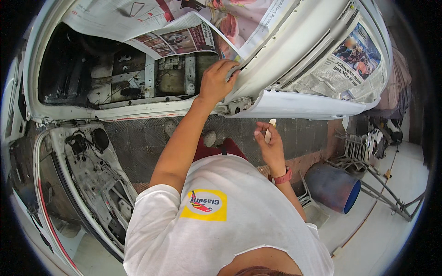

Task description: The person tapes newspaper sheets onto the open hood of a white car using masking tape. They repeatedly fold, position, and secure the newspaper to cover the hood surface, smoothing it down and adding tape as needed.

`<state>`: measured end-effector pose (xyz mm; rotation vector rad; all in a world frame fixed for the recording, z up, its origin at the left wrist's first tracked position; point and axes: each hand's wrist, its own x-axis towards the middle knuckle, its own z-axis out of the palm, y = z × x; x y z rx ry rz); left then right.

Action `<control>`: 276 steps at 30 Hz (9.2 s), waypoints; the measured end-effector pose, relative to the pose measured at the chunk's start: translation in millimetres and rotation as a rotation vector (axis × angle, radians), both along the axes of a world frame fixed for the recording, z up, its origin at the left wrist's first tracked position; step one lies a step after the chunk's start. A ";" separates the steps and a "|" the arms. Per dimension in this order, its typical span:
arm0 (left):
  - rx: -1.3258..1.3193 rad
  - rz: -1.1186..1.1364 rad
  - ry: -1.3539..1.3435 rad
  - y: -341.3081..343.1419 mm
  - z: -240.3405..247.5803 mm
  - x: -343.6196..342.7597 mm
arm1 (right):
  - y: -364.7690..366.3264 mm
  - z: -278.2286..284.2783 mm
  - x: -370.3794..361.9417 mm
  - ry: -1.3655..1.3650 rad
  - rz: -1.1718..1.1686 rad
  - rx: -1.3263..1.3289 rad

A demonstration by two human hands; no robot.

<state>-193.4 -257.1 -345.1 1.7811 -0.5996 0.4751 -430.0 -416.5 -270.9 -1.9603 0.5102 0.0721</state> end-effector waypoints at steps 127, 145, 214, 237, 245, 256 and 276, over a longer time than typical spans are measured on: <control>0.009 -0.282 0.463 -3.8 38.7 -8.0 | -75.7 355.9 319.5 -1.129 0.166 -1.082; 0.087 -0.054 0.871 217.7 -29.2 -66.7 | -4.6 414.0 555.1 -0.938 0.132 -1.221; -0.414 0.802 0.277 76.3 246.8 -440.1 | 7.4 -110.3 50.6 0.256 1.003 0.670; -0.817 0.773 0.347 106.8 123.9 -367.4 | -121.9 168.9 81.1 -1.016 0.887 0.525; -0.754 0.224 0.489 111.0 138.3 -189.3 | -215.1 199.0 82.8 -1.092 0.221 0.074; -1.015 -0.101 0.199 24.1 361.0 98.5 | -224.8 231.3 48.4 -1.058 -0.371 -0.299; -0.293 -1.106 0.028 -95.0 346.5 -32.0 | -147.1 240.3 32.0 -1.011 -0.445 -0.502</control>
